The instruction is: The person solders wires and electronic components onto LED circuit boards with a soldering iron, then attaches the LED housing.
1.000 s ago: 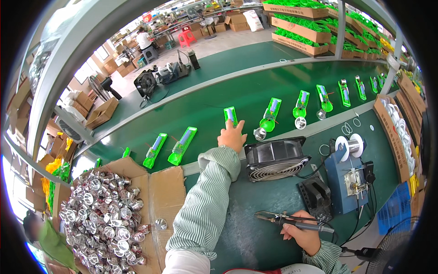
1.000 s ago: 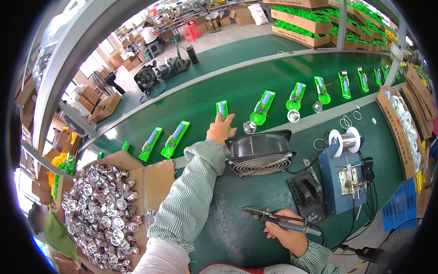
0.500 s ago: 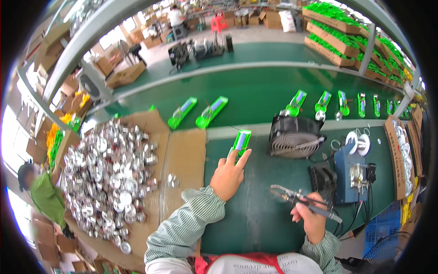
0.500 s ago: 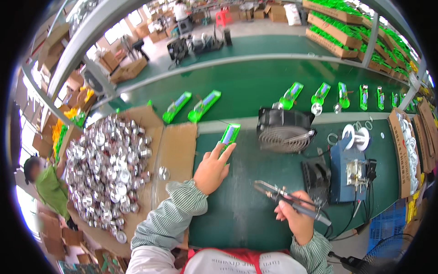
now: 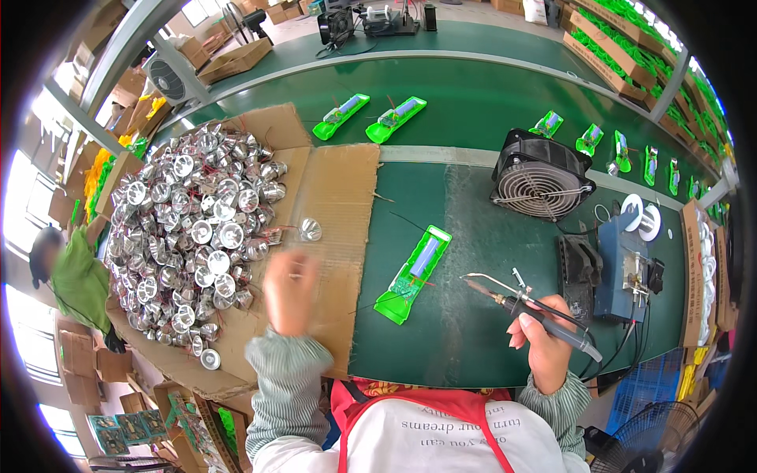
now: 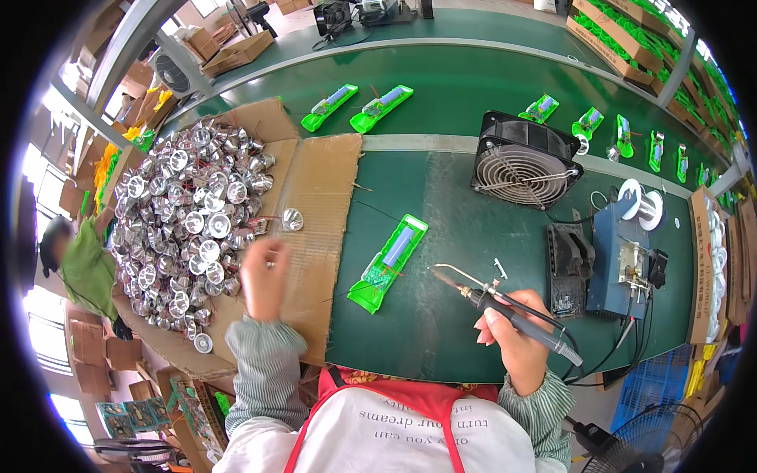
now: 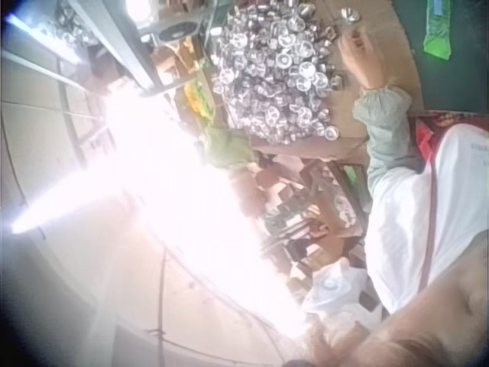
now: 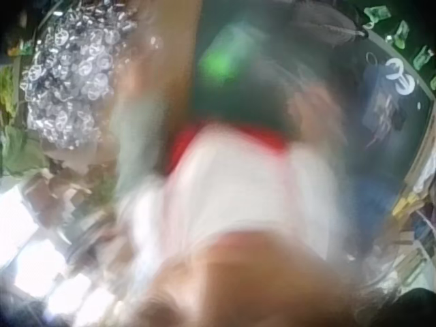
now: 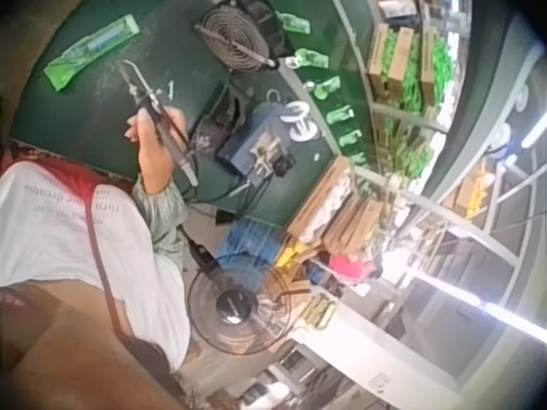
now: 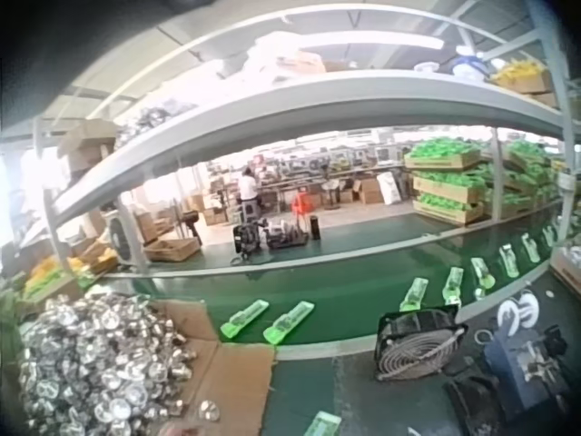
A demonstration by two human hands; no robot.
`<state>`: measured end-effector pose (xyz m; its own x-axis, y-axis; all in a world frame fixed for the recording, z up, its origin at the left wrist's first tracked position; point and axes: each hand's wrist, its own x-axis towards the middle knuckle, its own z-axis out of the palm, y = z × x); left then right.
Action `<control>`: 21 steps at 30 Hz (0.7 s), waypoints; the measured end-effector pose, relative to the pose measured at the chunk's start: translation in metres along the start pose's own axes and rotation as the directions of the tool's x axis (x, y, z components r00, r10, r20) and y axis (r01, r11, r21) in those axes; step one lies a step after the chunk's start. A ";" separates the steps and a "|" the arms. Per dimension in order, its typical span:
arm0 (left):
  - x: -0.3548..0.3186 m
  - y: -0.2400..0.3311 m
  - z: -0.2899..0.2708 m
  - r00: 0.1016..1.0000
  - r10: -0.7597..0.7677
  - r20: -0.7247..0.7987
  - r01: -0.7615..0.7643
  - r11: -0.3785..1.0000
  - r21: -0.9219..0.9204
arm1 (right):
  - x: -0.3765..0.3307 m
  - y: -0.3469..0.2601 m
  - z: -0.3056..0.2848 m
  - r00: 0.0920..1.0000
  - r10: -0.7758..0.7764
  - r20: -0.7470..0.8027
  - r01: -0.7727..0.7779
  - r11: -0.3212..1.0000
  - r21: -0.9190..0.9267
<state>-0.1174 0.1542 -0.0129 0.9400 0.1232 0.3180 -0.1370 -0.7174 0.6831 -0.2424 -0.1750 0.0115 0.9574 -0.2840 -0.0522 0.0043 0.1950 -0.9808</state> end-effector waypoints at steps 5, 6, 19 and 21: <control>0.046 -0.029 0.001 0.943 -0.334 0.013 0.311 0.862 -0.400 | -0.003 -0.001 0.004 1.000 0.029 0.011 -0.029 0.999 -0.015; 0.050 -0.033 0.004 0.937 -0.347 0.028 0.316 0.815 -0.486 | -0.003 -0.002 0.005 0.999 0.037 0.018 -0.036 0.999 -0.019; 0.012 0.020 0.000 0.970 -0.152 0.190 0.216 0.898 -0.384 | 0.009 0.004 0.013 0.986 0.079 0.147 -0.083 0.996 0.015; -0.006 0.028 0.010 0.960 0.076 0.268 -0.076 0.997 -0.012 | 0.011 0.006 0.017 0.981 0.094 0.170 -0.096 0.995 0.005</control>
<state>-0.1240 0.1269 -0.0021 0.9760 -0.1201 0.1815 -0.2118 -0.7163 0.6649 -0.2268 -0.1613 0.0087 0.9887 -0.1003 -0.1116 -0.0866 0.2264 -0.9702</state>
